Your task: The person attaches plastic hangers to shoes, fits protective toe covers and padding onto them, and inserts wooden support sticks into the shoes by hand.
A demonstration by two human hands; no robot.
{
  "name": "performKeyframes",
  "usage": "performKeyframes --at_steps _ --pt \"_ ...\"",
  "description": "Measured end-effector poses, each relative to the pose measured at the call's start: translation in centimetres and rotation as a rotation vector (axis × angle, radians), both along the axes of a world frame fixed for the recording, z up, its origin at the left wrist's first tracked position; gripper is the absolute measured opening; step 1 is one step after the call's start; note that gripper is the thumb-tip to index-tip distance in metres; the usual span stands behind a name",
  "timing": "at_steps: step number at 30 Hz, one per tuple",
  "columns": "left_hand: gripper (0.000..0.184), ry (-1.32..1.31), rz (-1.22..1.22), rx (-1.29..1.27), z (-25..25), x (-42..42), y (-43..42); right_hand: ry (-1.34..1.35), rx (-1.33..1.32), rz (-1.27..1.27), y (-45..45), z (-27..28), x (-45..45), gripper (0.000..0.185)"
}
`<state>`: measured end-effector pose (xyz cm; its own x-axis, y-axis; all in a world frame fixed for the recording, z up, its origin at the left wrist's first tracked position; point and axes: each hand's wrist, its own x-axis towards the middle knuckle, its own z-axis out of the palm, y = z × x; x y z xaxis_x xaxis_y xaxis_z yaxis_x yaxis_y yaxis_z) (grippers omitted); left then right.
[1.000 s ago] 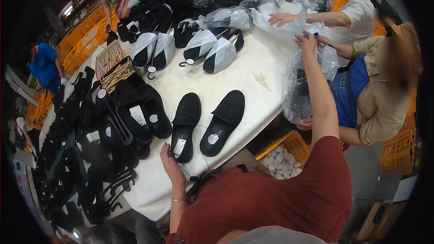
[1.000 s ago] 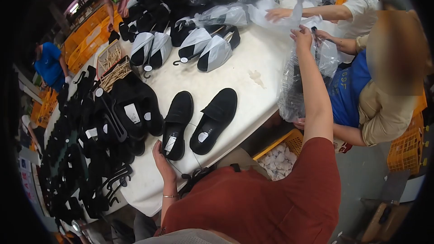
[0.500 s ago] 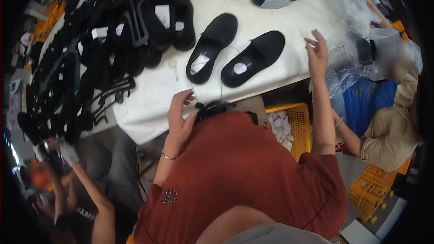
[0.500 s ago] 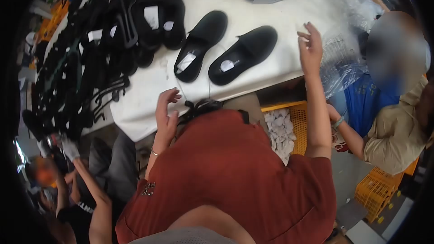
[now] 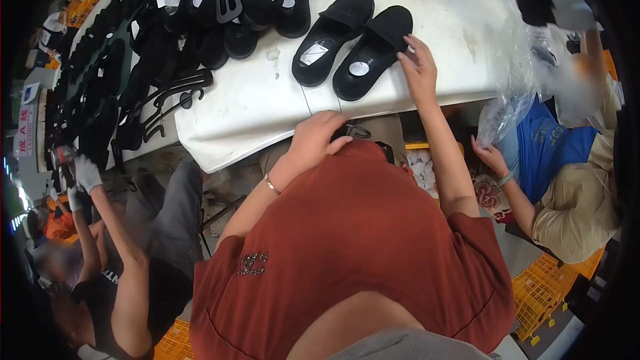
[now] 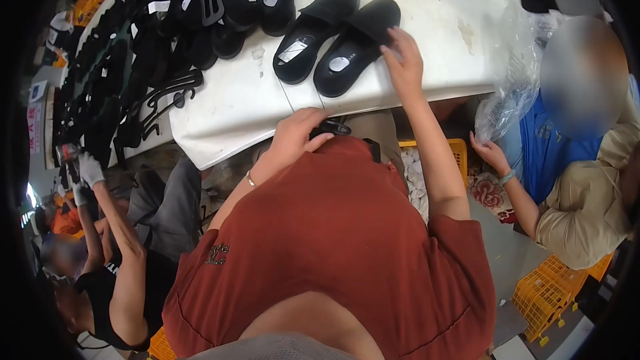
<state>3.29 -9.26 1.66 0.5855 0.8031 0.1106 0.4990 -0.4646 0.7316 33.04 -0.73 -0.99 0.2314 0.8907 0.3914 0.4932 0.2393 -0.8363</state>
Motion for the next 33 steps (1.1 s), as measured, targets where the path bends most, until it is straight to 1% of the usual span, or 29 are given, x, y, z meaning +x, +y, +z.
performKeyframes --at_steps 1,2,3,4,6,7,9,11,12,14,15,16,18,20,21,22,24,25,26,28,29,31,32,33 --pt "0.041 0.003 0.001 0.004 -0.3 0.3 0.3 -0.036 0.046 0.020 0.4 -0.5 -0.1 0.039" --pt "0.037 0.027 -0.079 0.106 -0.7 0.5 0.7 -0.071 0.092 0.039 0.6 -0.8 -0.2 0.039" --pt "0.033 0.050 -0.159 0.209 -0.7 0.7 0.9 -0.006 0.067 0.064 0.6 -0.4 0.0 0.040" --pt "0.033 0.054 -0.159 0.213 -0.6 0.7 1.0 -0.002 0.071 0.064 0.9 -0.6 0.7 0.040" --pt "0.020 -0.214 -0.106 0.218 0.3 0.6 1.1 0.053 0.078 0.018 1.3 -1.2 2.3 0.041" --pt "0.020 -0.206 -0.111 0.217 1.1 0.3 1.0 -0.012 0.079 -0.027 1.3 -1.4 3.1 0.040" --pt "0.014 -0.357 -0.030 -0.214 3.7 -0.6 1.1 0.013 0.075 -0.050 1.5 -2.2 3.9 0.037" --pt "0.014 -0.366 -0.002 -0.227 8.1 -0.8 2.0 0.036 0.080 -0.070 1.7 -2.6 3.8 0.035" --pt "0.016 -0.384 0.029 -0.241 10.2 -0.6 2.5 -0.009 0.043 -0.083 1.7 -2.7 3.7 0.032" --pt "0.017 -0.460 0.014 -0.046 13.3 -0.2 4.5 -0.051 0.016 -0.095 1.6 -2.6 3.3 0.029" --pt "0.019 -0.609 0.124 -0.190 14.1 0.4 5.2 -0.048 0.003 -0.097 1.3 -2.4 3.1 0.027" --pt "0.022 -0.649 0.114 -0.167 15.1 0.6 6.7 -0.046 -0.011 -0.099 1.1 -2.2 3.0 0.025" --pt "0.024 -0.862 0.147 -0.242 15.5 1.9 10.2 -0.043 0.015 -0.103 1.0 -2.2 3.1 0.024" --pt "0.025 -1.010 0.218 -0.278 14.1 3.1 13.7 -0.043 0.041 -0.109 0.9 -2.3 3.2 0.023" --pt "0.025 -0.962 0.270 -0.296 13.5 3.6 15.1 -0.054 0.058 -0.107 0.9 -2.3 3.1 0.021" --pt "0.026 -0.924 0.260 -0.338 11.8 3.7 16.8 -0.066 0.074 -0.105 0.9 -2.3 3.0 0.020" --pt "0.039 -0.719 0.315 -0.322 8.5 4.1 19.5 -0.057 0.068 -0.114 0.6 -2.0 2.6 0.019" --pt "0.051 -0.466 0.385 -0.174 7.2 3.8 19.8 -0.055 0.070 -0.109 0.6 -2.0 2.5 0.020" --pt "0.058 -0.542 0.390 -0.132 5.2 3.8 20.2 -0.055 0.070 -0.105 0.6 -2.0 2.6 0.020" --pt "0.052 -0.594 0.442 0.066 5.2 3.9 17.6 -0.084 0.080 -0.111 0.5 -1.9 2.6 0.020" --pt "0.052 -0.592 0.442 0.065 5.5 3.4 16.1 -0.079 0.075 -0.108 0.4 -1.8 2.5 0.019" --pt "0.049 -0.152 0.445 0.348 7.3 2.4 12.8 -0.073 0.069 -0.099 0.3 -1.6 2.4 0.019" --pt "0.049 -0.149 0.453 0.348 7.5 2.1 11.5 -0.104 0.073 -0.110 0.3 -1.5 2.4 0.018" --pt "0.047 -0.008 0.412 0.362 7.7 1.9 10.4 -0.137 0.080 -0.117 0.4 -1.6 2.3 0.018"
